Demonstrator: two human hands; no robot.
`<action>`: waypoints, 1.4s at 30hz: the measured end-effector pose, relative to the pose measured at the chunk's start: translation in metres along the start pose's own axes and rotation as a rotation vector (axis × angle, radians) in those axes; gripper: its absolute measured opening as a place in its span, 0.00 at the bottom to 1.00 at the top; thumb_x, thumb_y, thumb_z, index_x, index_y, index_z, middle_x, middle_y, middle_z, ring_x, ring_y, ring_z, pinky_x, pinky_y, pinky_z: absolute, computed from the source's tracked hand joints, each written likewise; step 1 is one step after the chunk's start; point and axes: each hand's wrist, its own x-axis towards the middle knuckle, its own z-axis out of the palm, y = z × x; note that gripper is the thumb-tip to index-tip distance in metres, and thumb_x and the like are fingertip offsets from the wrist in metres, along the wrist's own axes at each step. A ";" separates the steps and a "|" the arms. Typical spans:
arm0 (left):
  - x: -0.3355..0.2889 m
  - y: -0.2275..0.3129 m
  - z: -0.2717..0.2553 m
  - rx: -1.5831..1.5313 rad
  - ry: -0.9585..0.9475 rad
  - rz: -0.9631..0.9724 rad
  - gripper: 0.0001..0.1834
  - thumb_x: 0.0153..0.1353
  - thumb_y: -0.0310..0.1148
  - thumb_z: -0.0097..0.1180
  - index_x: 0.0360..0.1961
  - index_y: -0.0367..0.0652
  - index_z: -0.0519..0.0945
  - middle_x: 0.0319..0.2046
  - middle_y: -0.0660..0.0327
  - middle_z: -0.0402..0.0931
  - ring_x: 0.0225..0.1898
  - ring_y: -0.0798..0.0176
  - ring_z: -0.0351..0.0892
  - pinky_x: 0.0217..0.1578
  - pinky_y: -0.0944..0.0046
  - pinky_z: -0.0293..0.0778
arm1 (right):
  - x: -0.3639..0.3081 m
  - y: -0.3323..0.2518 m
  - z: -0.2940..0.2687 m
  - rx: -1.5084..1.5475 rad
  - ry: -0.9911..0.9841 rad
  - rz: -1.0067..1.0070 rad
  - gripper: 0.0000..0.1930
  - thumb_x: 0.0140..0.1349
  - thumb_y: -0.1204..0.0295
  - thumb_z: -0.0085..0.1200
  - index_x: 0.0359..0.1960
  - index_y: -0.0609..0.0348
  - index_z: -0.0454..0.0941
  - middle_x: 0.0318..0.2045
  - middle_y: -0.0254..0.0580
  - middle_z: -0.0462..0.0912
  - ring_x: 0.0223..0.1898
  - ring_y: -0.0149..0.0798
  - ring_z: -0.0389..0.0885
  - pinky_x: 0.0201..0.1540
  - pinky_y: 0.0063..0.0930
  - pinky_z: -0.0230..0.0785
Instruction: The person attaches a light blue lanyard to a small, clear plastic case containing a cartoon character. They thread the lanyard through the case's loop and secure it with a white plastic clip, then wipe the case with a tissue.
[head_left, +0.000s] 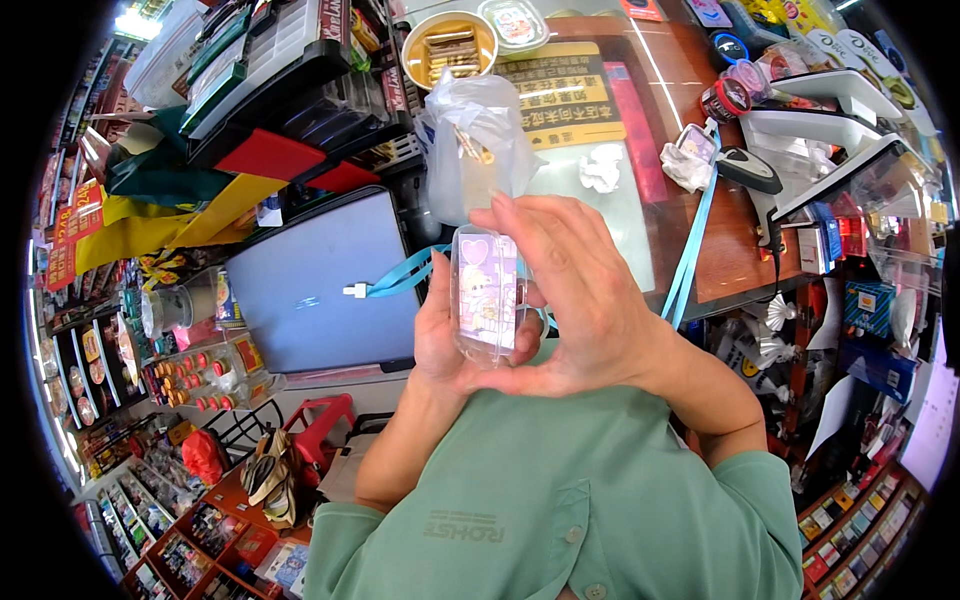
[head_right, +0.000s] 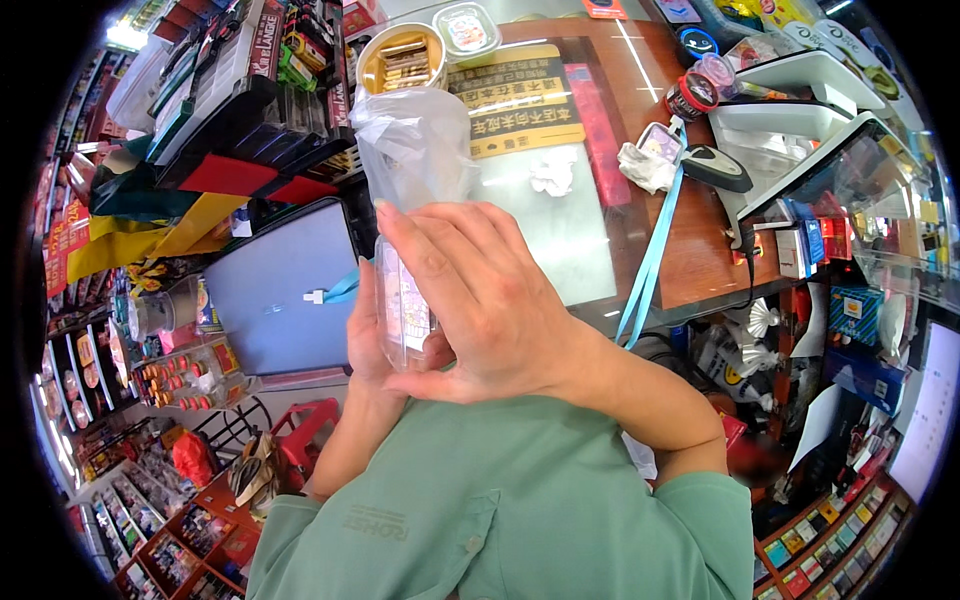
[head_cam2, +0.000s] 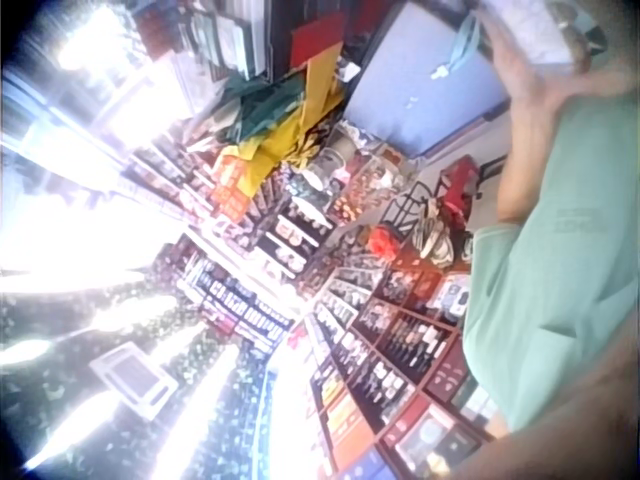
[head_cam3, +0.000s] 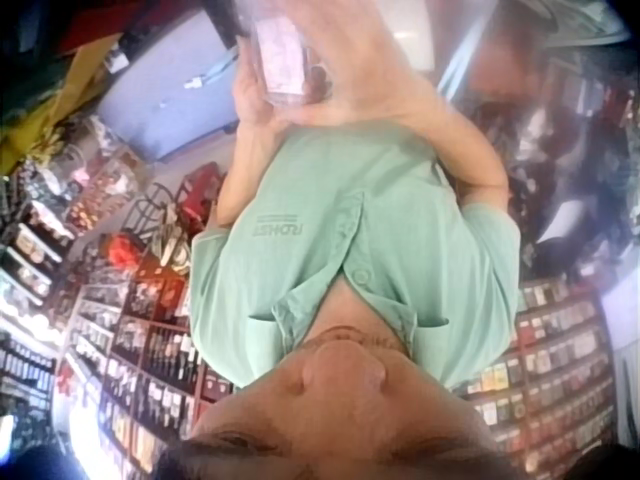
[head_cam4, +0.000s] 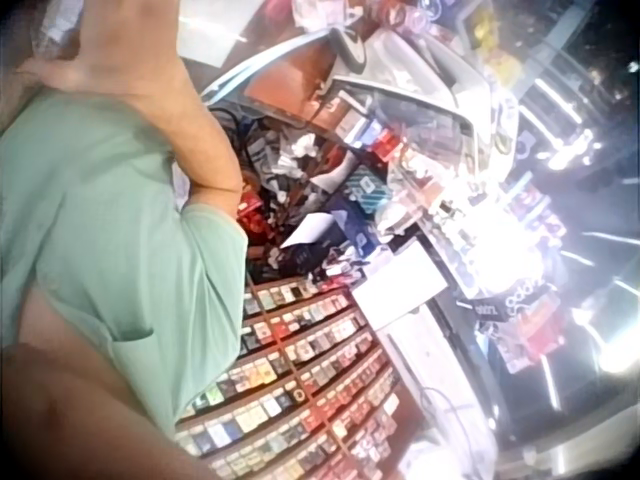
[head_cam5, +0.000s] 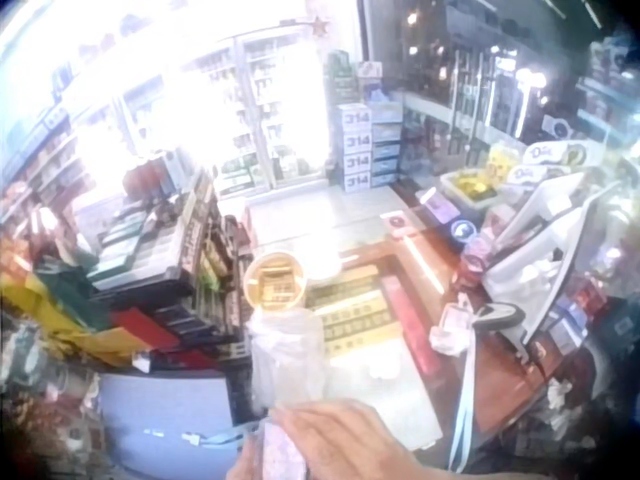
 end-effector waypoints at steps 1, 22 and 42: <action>0.000 -0.001 0.002 -0.009 0.018 0.011 0.42 0.69 0.70 0.23 0.63 0.49 0.70 0.46 0.47 0.79 0.30 0.49 0.80 0.26 0.57 0.78 | 0.000 0.000 0.001 0.000 0.002 0.002 0.60 0.32 0.57 0.79 0.69 0.70 0.58 0.56 0.53 0.78 0.54 0.56 0.75 0.57 0.49 0.65; 0.001 -0.002 0.003 0.069 0.015 0.059 0.42 0.70 0.69 0.23 0.64 0.45 0.68 0.46 0.43 0.79 0.33 0.47 0.84 0.31 0.55 0.83 | 0.004 0.015 0.010 0.223 0.107 -0.008 0.50 0.31 0.53 0.79 0.59 0.62 0.71 0.56 0.47 0.78 0.53 0.53 0.77 0.57 0.45 0.65; -0.007 0.001 0.002 0.145 -0.062 0.168 0.61 0.46 0.86 0.37 0.67 0.45 0.65 0.51 0.42 0.77 0.37 0.41 0.82 0.35 0.49 0.81 | 0.007 0.036 -0.002 0.392 -0.135 -0.020 0.53 0.34 0.52 0.80 0.64 0.62 0.69 0.64 0.49 0.73 0.69 0.62 0.62 0.68 0.55 0.59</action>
